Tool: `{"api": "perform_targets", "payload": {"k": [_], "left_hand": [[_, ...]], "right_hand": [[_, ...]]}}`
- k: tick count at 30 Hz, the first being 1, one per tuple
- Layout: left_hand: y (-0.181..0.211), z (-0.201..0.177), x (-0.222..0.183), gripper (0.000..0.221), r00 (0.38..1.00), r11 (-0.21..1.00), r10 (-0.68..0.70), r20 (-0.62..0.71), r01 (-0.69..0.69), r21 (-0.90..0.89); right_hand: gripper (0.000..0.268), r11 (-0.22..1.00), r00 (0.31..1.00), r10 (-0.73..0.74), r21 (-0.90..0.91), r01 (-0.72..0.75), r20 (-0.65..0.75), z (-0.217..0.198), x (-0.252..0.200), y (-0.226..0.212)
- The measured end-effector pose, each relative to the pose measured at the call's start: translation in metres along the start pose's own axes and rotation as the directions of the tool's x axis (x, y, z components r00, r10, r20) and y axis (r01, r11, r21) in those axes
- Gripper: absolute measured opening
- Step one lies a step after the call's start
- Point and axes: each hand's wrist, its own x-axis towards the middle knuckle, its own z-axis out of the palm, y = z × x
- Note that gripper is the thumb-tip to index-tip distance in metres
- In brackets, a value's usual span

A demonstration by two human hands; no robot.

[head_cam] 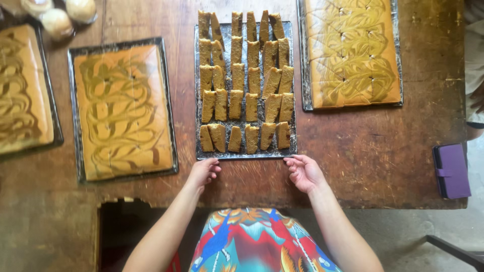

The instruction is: The person picks up cake slices from larger marble cakes and arranges them upright in rows on a metal tray by hand.

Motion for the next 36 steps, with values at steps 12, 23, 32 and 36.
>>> {"api": "perform_targets", "payload": {"k": [12, 23, 32, 36], "left_hand": [[0.166, 0.017, 0.094, 0.02, 0.995, 0.996, 0.083, 0.061, -0.081, -0.031], [0.24, 0.096, 0.108, 0.044, 0.97, 0.977, 0.173, 0.171, -0.148, -0.151], [0.143, 0.119, 0.025, 0.034, 0.952, 0.936, 0.293, 0.089, -0.267, -0.228], [0.064, 0.107, -0.009, 0.033, 0.959, 0.878, 0.276, -0.057, -0.276, -0.391]], "right_hand": [[0.021, 0.976, 0.975, -0.215, -0.006, 0.216, 0.061, 0.095, 0.104, -0.106], [0.028, 0.863, 0.884, -0.466, -0.198, 0.465, 0.045, 0.128, 0.068, -0.086], [0.025, 0.71, 0.817, -0.564, -0.436, 0.553, 0.119, 0.04, 0.006, -0.119], [0.025, 0.592, 0.769, -0.604, -0.527, 0.609, 0.21, -0.002, -0.001, -0.144]]}}
